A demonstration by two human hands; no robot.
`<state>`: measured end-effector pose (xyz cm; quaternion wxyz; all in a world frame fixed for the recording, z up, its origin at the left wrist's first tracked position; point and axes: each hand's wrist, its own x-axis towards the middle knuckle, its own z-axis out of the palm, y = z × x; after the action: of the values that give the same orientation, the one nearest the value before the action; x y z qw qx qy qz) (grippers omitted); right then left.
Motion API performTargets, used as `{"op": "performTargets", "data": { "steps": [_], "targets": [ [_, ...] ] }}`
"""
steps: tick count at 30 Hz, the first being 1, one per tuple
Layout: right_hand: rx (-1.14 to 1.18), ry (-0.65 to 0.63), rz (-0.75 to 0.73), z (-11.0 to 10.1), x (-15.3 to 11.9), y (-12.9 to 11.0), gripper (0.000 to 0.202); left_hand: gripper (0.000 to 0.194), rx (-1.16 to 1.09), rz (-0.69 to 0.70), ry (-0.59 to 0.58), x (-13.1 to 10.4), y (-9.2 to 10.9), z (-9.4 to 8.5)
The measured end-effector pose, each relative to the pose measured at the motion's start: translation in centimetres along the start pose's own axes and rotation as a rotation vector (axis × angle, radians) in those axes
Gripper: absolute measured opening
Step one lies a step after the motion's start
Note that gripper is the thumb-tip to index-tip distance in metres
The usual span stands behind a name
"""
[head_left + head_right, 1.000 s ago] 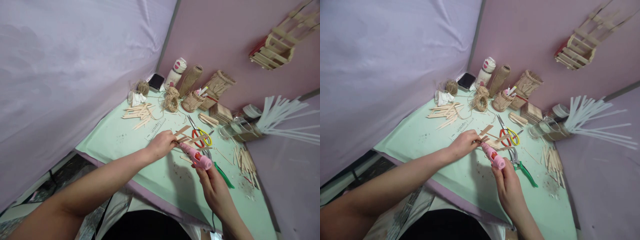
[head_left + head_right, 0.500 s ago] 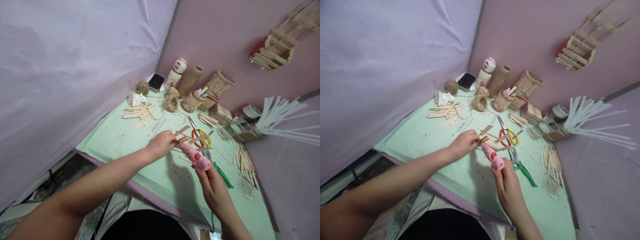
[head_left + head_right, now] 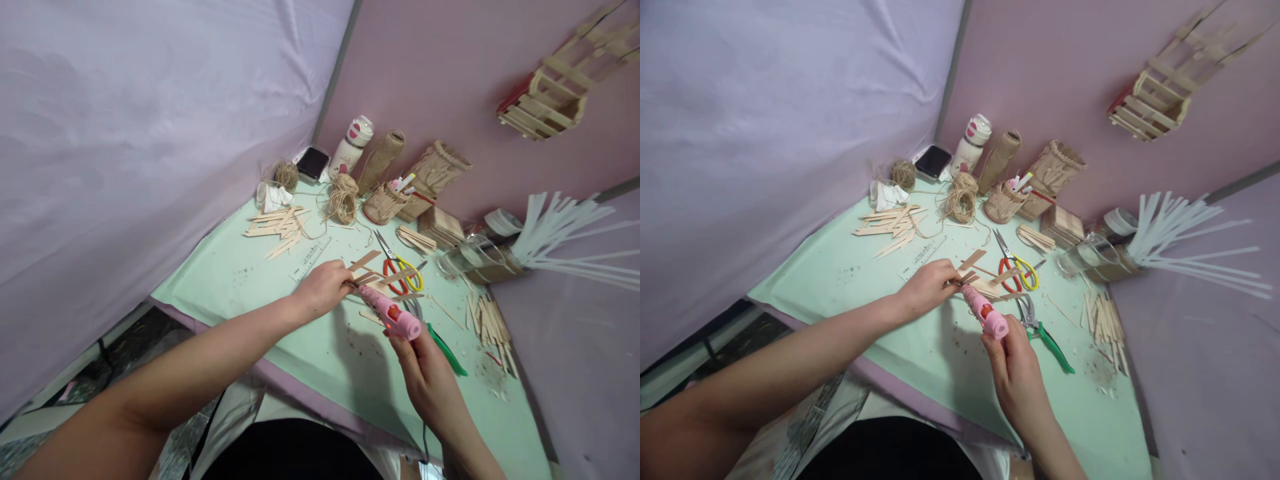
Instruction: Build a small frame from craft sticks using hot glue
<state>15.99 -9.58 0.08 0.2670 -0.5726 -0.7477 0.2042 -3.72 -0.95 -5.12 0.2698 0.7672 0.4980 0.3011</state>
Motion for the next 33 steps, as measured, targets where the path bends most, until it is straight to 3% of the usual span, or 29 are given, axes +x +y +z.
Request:
{"op": "performTargets", "data": {
  "steps": [25, 33],
  "targets": [
    [-0.143, -0.01, -0.087, -0.2, -1.3, -0.4, 0.023, 0.016, -0.016, 0.013, -0.018, -0.1, 0.0, 0.0],
    [-0.119, 0.051, -0.072, -0.5, -2.1, -0.1, 0.023, 0.018, -0.028, 0.009, -0.015, -0.2, -0.1, 0.0]
  ]
}}
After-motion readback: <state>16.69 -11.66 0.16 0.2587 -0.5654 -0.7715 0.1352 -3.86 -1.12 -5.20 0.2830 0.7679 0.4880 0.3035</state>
